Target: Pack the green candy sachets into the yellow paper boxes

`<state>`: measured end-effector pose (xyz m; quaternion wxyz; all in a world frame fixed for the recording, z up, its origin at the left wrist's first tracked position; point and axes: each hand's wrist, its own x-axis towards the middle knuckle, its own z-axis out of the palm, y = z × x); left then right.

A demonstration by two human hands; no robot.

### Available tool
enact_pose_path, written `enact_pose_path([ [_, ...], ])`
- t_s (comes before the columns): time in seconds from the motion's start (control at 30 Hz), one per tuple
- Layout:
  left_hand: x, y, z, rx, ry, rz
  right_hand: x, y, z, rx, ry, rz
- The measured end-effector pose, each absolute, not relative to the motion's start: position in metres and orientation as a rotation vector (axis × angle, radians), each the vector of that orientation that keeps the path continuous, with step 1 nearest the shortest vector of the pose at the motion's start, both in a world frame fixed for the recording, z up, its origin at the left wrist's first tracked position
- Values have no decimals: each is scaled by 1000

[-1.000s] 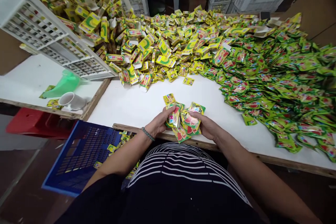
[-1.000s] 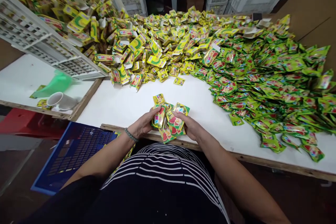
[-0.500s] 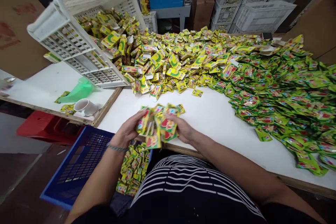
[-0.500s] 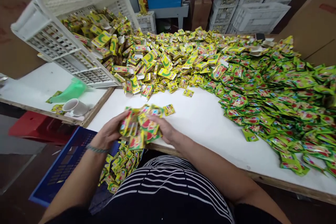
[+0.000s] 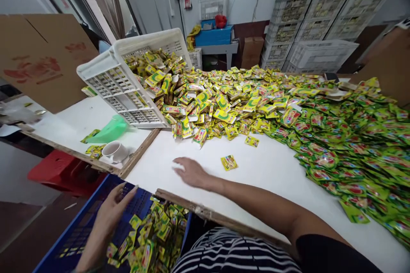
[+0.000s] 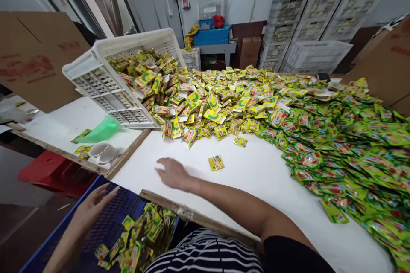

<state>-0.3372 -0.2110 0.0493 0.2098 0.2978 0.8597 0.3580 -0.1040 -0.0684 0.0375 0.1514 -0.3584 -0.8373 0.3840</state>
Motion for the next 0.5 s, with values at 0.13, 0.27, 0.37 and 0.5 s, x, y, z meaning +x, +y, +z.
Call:
enact_pose_path([
  [0.13, -273, -124, 53, 1156, 2261, 1006, -68, 23, 32, -1317, -2528, 622],
  [0.27, -229, -26, 86, 1646, 2079, 1093, -51, 88, 22, -1353, -2631, 442],
  [0.37, -231, 57, 122, 1988, 2155, 962, -54, 119, 9, -1329, -2672, 378],
  [0.5, -253, 161, 155, 1819, 2315, 674, -57, 146, -10, -1342, -2669, 362],
])
